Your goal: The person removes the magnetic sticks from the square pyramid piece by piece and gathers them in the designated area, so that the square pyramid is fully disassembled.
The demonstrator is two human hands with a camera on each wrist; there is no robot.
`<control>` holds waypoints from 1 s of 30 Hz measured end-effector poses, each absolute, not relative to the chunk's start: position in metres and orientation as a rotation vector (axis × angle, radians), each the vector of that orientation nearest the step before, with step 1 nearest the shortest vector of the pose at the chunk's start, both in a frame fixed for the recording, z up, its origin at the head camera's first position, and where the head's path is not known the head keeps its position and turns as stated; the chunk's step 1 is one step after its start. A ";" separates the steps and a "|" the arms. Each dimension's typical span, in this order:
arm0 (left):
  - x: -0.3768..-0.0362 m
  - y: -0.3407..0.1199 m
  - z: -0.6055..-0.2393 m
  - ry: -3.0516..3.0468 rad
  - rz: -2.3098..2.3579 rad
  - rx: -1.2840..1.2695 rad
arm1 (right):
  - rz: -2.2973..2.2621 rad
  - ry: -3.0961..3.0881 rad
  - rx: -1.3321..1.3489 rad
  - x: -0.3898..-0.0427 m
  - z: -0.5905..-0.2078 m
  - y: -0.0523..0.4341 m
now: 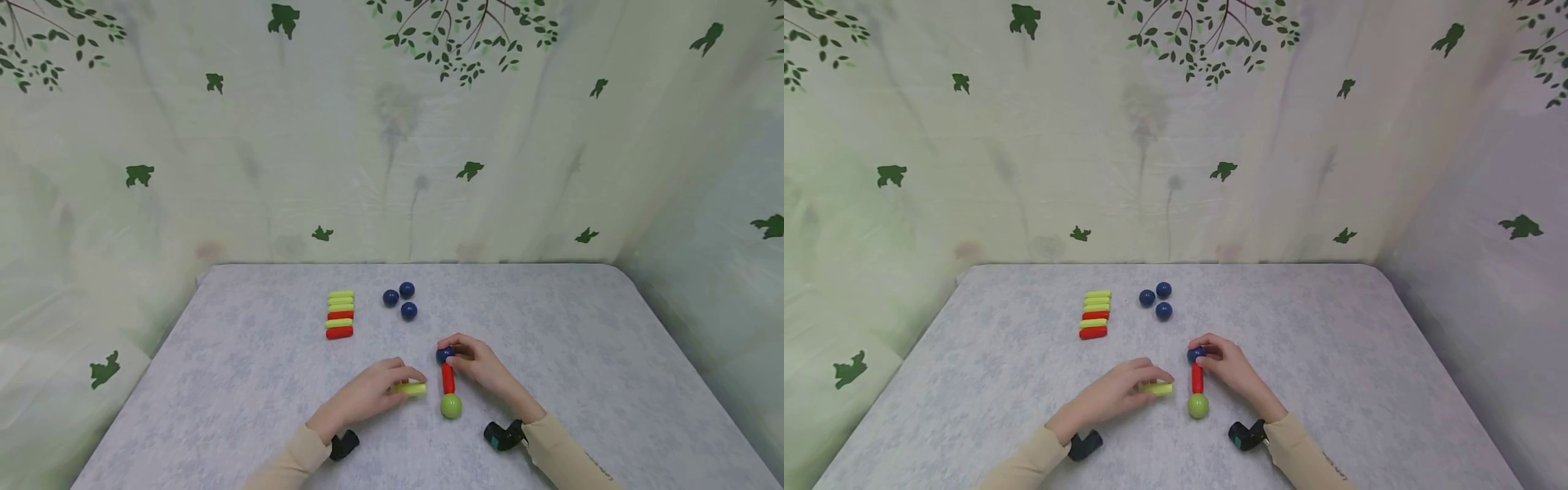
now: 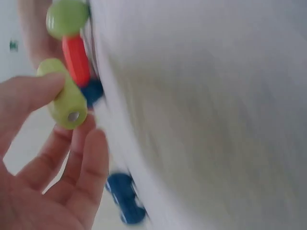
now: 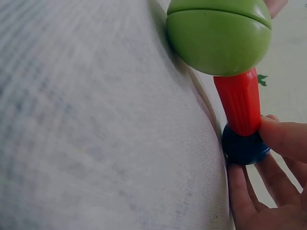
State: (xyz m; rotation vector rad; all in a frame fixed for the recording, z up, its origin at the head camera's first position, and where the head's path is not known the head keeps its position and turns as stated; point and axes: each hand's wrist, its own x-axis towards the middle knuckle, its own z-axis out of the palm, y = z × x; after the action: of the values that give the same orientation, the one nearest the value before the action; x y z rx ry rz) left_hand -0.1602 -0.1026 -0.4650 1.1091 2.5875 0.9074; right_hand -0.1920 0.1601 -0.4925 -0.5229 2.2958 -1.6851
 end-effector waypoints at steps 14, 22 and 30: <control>-0.202 -0.183 -0.469 3.082 0.914 0.503 | -1.696 2.295 -0.503 -0.192 -0.493 0.161; -0.210 -0.184 -0.469 3.122 0.860 0.430 | -1.691 2.306 -0.512 -0.190 -0.491 0.159; -0.194 -0.159 -0.461 2.931 1.024 0.699 | -1.603 2.469 -0.433 -0.185 -0.488 0.158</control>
State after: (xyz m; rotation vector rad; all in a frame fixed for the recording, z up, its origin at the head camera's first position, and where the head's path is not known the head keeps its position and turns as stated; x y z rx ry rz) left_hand -0.1936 -0.1589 -0.4606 0.6991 2.9307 1.0238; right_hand -0.1846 0.1577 -0.4877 -0.4334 2.4689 -1.6026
